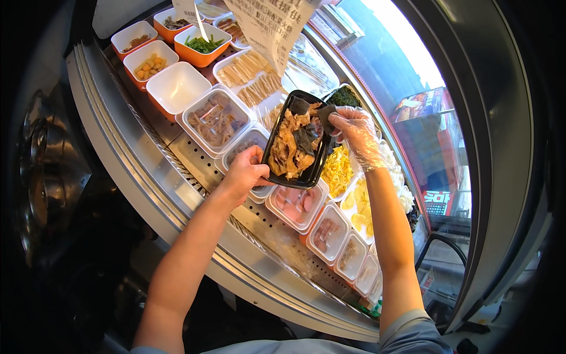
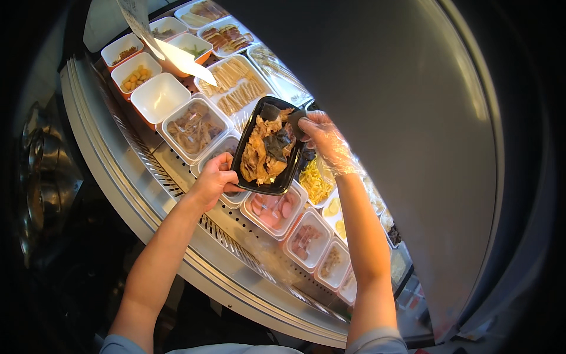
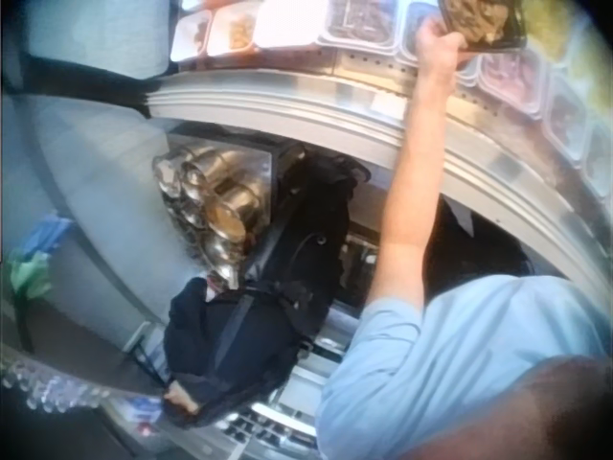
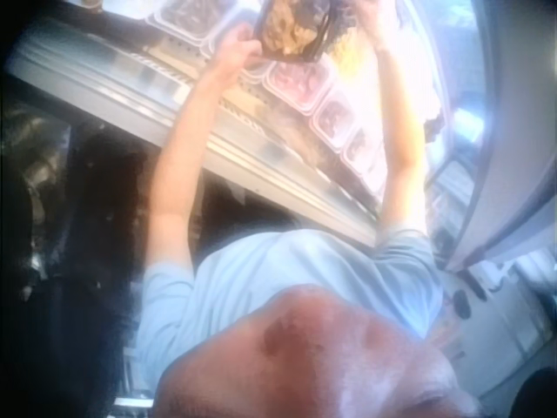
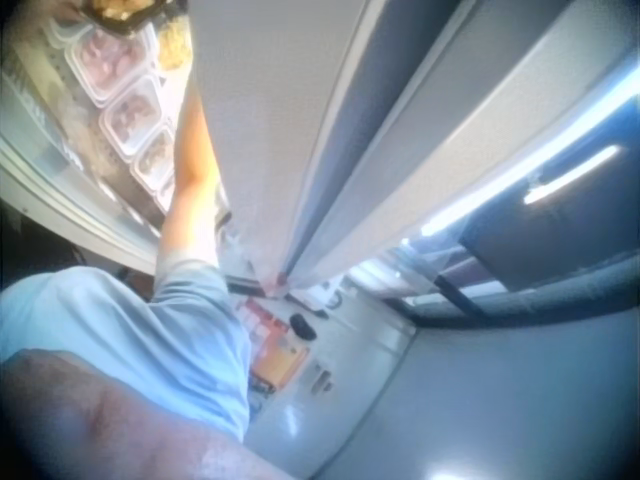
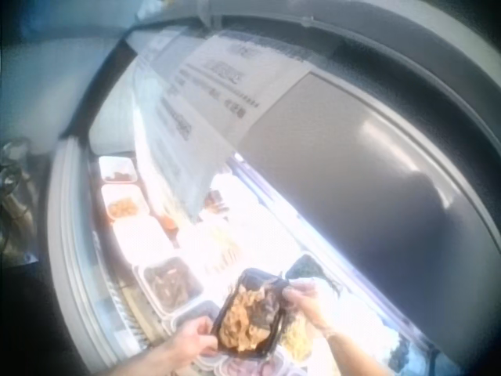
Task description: The person assembles a meal by placing cooked meat and vegetables into a black container from a refrigerated display. They then move to a counter, place the container into a plastic bag, and seal it.
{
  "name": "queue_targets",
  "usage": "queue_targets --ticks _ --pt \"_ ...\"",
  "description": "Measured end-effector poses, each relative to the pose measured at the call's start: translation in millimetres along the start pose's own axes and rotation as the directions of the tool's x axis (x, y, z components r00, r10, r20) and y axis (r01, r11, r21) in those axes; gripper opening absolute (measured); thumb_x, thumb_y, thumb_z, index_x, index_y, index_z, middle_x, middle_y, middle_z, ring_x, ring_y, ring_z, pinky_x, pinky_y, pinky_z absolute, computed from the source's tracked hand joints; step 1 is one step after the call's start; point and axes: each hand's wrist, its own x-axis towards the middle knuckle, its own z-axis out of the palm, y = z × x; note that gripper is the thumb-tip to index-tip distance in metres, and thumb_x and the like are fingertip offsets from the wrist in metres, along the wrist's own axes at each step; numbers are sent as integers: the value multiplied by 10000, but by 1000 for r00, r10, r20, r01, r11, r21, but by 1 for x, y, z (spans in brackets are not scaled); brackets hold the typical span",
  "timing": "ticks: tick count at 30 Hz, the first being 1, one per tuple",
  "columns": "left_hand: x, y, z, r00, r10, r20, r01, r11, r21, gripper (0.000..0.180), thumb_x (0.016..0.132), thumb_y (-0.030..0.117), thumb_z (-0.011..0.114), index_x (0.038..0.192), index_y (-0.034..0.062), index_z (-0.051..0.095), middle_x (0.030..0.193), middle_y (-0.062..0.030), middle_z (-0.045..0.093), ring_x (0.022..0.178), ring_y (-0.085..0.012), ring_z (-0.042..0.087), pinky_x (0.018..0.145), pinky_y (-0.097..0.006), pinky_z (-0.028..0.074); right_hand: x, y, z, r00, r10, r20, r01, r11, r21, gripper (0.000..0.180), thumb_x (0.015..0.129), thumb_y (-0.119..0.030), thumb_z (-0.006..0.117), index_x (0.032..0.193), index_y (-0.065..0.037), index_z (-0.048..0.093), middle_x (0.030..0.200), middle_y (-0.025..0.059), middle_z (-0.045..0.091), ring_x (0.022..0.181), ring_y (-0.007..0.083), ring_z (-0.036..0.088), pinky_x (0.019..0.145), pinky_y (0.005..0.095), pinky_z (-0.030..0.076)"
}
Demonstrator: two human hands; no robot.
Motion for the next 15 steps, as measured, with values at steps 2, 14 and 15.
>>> queue_targets --ticks 2,14,15 --pt "0 1 1 1000 -6 6 6 1000 -10 197 765 -51 560 895 70 474 927 -48 609 835 -166 672 742 -312 595 -3 1 3 978 -177 -114 162 978 -127 224 838 -188 707 980 -15 718 809 56 703 681 129 647 618 269 503" --pt "-3 1 6 999 17 29 -16 999 -42 165 802 -47 569 829 77 464 860 -47 590 767 -168 651 737 -349 603 -5 16 8 998 -6 -68 -7 984 -180 170 813 -131 695 917 3 707 721 48 659 625 108 619 589 254 502" --pt "-4 2 6 1000 13 24 -12 999 -37 164 801 -46 569 831 77 465 861 -47 590 770 -168 651 737 -348 603 -9 6 7 994 60 -87 -65 997 -48 155 814 -123 694 912 -3 702 703 32 644 607 99 600 573 242 489"
